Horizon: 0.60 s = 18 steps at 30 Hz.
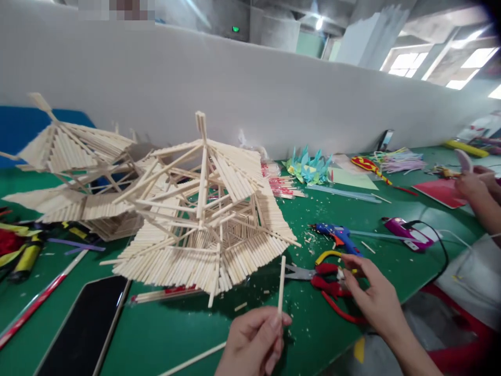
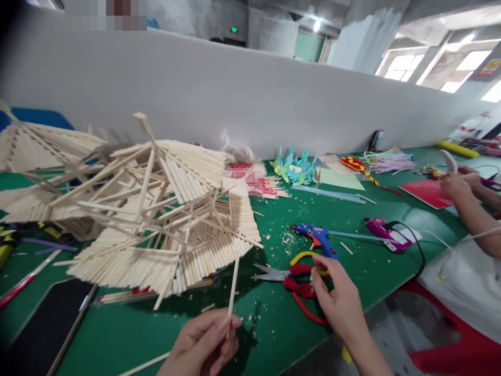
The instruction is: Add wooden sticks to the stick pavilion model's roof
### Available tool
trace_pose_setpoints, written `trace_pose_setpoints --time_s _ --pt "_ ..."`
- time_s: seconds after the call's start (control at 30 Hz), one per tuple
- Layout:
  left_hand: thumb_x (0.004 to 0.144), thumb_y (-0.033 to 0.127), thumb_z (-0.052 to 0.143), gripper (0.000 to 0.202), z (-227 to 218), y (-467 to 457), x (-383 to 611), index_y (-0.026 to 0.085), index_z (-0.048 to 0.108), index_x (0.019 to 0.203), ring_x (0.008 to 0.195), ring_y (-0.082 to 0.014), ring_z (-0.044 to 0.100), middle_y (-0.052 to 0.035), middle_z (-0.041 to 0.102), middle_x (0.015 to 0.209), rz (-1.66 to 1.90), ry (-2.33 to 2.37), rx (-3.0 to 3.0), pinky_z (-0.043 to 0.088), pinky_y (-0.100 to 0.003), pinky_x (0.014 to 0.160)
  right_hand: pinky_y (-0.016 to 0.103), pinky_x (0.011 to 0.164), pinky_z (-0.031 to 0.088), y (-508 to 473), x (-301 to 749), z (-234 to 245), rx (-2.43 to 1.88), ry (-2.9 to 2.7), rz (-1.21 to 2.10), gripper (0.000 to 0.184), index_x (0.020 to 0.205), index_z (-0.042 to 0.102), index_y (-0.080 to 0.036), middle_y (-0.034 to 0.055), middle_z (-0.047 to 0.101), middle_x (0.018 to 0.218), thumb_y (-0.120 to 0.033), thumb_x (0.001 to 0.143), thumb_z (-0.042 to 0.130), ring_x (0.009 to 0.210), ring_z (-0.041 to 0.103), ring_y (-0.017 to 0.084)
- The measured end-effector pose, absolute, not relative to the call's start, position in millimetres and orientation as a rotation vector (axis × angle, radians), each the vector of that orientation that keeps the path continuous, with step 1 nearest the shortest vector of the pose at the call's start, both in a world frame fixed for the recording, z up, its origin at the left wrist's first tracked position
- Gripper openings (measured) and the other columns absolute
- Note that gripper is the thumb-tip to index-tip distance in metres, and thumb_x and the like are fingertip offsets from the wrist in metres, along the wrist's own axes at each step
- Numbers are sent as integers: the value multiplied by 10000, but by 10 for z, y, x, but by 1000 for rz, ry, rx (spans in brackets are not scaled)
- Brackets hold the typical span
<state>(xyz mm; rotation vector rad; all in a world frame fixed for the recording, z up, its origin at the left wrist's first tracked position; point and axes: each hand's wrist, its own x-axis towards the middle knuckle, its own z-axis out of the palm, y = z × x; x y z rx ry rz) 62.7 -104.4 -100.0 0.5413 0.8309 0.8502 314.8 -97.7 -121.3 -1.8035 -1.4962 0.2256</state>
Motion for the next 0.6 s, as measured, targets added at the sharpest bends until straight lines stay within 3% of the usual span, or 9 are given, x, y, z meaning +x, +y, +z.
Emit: trace_pose_setpoints --time_s 0.33,0.47,0.6 --pt "639 403 692 267 -1245 -1210 673 139 674 672 318 -2 228 64 459 381 834 800 345 174 -218 434 287 803 453 -1231 2722 -1215 -1696 -1650 352 202 1009 556 -269 24 598 1004 -286 812 517 905 566 168" --pt "648 399 691 252 -1230 -1273 612 149 672 675 339 -9 252 66 467 391 829 807 344 196 -205 442 258 765 462 -1251 2552 -1220 -1689 -1617 406 192 1009 556 -258 23 606 979 -284 824 512 869 571 153" --pt "668 356 693 217 -1187 -1317 596 145 668 715 389 -19 316 48 502 462 823 833 387 176 -180 425 227 677 478 -1270 2237 -1099 -1497 -1632 866 165 936 605 -242 18 611 879 -293 852 473 778 592 137"
